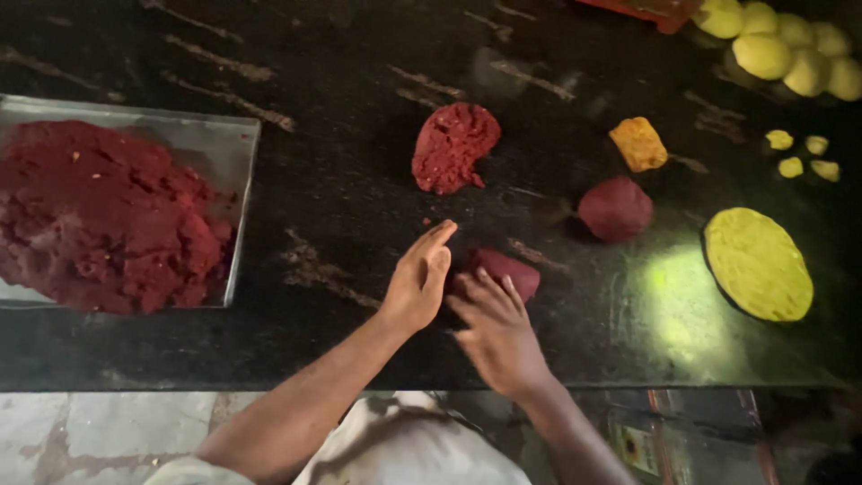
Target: Shaping red-colored dough into balls on a bakery table.
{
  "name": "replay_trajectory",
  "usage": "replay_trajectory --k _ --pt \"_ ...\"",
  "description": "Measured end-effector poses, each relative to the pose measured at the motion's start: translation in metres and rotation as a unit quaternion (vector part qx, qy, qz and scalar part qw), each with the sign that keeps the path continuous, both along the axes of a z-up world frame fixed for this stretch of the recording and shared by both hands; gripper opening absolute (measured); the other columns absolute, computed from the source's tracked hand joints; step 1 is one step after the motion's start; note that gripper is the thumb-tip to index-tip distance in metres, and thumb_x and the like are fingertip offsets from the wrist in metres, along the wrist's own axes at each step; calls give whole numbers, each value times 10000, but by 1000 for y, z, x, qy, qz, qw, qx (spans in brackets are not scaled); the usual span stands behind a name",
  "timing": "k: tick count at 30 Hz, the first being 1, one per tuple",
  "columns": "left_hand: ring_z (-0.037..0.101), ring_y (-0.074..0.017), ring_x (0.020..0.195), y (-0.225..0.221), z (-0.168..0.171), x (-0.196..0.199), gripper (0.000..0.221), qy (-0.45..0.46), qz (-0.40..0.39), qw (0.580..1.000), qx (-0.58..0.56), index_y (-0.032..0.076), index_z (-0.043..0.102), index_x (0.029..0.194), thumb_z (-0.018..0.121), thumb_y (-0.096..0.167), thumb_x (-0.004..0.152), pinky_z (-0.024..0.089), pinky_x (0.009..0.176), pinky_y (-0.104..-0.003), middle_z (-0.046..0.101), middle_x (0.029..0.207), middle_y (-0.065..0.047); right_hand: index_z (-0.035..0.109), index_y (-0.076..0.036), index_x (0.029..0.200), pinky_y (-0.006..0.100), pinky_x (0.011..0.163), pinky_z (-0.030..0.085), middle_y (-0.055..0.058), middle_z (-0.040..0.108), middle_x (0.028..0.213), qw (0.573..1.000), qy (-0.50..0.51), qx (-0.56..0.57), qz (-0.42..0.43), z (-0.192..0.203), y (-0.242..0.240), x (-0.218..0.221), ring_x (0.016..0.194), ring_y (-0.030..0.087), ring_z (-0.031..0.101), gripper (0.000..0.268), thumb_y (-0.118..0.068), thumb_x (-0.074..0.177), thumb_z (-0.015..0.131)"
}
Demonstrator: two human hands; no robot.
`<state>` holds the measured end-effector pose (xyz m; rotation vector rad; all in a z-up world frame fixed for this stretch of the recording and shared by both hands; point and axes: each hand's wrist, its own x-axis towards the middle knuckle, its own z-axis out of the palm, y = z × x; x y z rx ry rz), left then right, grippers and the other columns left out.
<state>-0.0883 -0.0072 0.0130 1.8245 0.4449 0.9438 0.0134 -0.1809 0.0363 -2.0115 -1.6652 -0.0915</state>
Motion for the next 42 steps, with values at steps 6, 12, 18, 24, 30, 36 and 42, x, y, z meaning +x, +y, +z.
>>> replay_trajectory --k 6,12,18,24,30,36,42 --pt "473 -295 1451 -41 -49 50 528 -115 -80 973 -184 -52 520 1447 360 340 1133 322 1217 -395 543 1524 -215 493 -104 1598 436 1103 445 191 630 1298 884 372 117 -257 -18 -5 44 1247 371 593 516 -337 1157 363" --pt "672 -221 1006 -49 -14 75 609 -92 70 898 -425 -11 752 1124 332 430 1111 530 943 -351 743 1099 -128 344 -7 1551 400 1224 313 149 430 1541 886 323 298 -147 -50 31 3 1448 278 413 568 -306 1094 500" --pt "598 -228 942 -55 6 100 489 -146 41 905 -398 -54 738 1116 537 391 1094 524 866 -396 687 1043 -175 460 -46 1455 417 1196 384 131 507 1439 876 279 344 -192 9 36 21 1365 281 493 642 -194 888 722" --pt "341 -241 1488 -22 73 70 539 -133 -32 988 -66 -15 445 1558 363 366 1186 273 1227 -384 426 1598 -171 605 -78 1349 442 1112 468 111 623 1337 951 129 250 -132 118 67 126 1283 282 560 616 -262 817 855" --pt "556 -278 1308 31 3 29 504 -60 112 977 -171 28 519 1449 461 368 1081 433 1107 -415 573 1437 -196 465 -66 1497 571 1116 381 217 466 1503 976 -105 -28 -188 79 143 237 1387 424 428 853 -508 841 784" --pt "586 -318 1330 70 13 16 530 -22 107 993 -37 47 581 1425 388 422 1104 455 1127 -433 629 1411 -188 351 -153 1585 684 1145 192 165 273 1671 955 -114 -184 -203 11 187 292 1506 432 249 560 -485 1140 423" --pt "534 -364 1422 164 48 100 682 -18 -28 989 141 -6 599 1414 301 533 1119 416 1190 -440 593 1479 -231 694 -70 1279 390 991 556 157 743 1256 975 211 62 2 53 230 174 1149 268 725 333 -238 1085 482"
